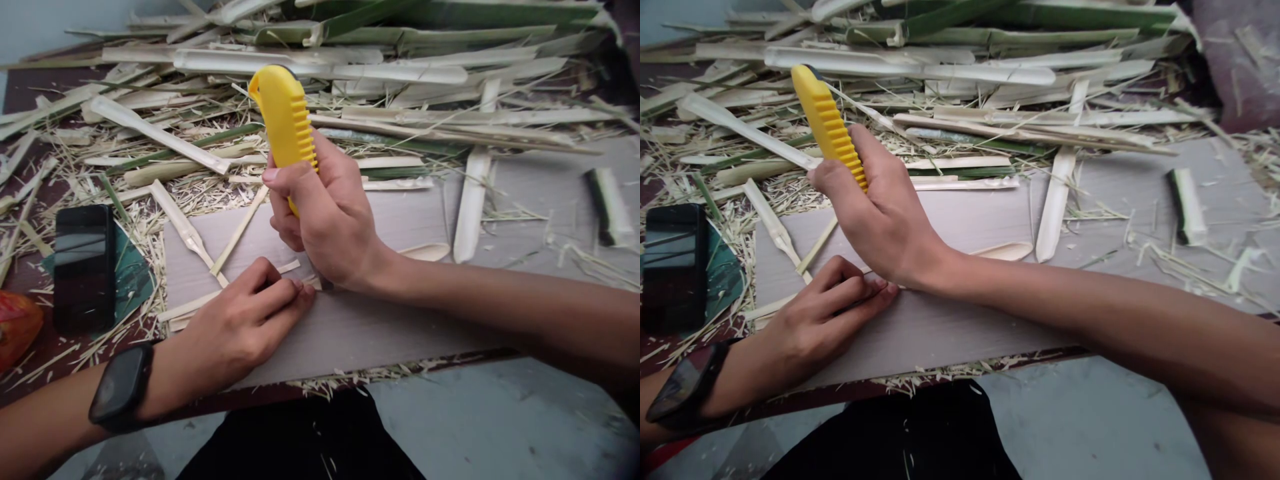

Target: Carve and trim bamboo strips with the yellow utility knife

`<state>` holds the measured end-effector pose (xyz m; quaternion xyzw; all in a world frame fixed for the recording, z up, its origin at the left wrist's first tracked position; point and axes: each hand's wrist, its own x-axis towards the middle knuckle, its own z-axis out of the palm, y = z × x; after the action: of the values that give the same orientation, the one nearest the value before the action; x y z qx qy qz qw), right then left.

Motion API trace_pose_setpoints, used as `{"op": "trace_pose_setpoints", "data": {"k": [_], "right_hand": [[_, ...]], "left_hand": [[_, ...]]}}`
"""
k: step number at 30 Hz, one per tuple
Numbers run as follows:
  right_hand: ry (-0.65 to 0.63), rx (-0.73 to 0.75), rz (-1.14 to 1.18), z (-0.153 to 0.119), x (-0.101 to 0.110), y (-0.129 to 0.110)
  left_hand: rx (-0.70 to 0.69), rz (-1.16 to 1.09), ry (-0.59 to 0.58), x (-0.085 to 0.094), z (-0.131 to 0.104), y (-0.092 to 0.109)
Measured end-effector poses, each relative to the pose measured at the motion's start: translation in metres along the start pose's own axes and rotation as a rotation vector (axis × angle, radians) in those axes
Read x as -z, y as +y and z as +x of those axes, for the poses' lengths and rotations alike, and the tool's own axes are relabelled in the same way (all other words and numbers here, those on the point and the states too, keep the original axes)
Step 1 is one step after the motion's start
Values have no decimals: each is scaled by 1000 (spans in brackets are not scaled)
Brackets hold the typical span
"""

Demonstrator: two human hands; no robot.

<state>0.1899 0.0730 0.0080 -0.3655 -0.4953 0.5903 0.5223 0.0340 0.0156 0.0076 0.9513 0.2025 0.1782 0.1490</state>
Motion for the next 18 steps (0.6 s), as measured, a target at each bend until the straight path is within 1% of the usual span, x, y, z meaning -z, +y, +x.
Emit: {"op": "trace_pose_setpoints", "data": {"k": [4, 6, 10, 14, 18], "right_hand": [[4, -25, -39, 1, 0, -1], [5, -22, -52, 1, 1, -2], [4, -1, -78, 1, 2, -2], [1, 20, -114, 0, 1, -3], [24, 82, -134, -3, 0, -5]], "left_hand": [[-11, -9, 33, -4, -4, -1], [-6, -24, 29, -6, -6, -2], [13, -46, 4, -8, -8, -3], [13, -58, 24, -8, -7, -4], [36, -62, -4, -5, -6, -4]]}}
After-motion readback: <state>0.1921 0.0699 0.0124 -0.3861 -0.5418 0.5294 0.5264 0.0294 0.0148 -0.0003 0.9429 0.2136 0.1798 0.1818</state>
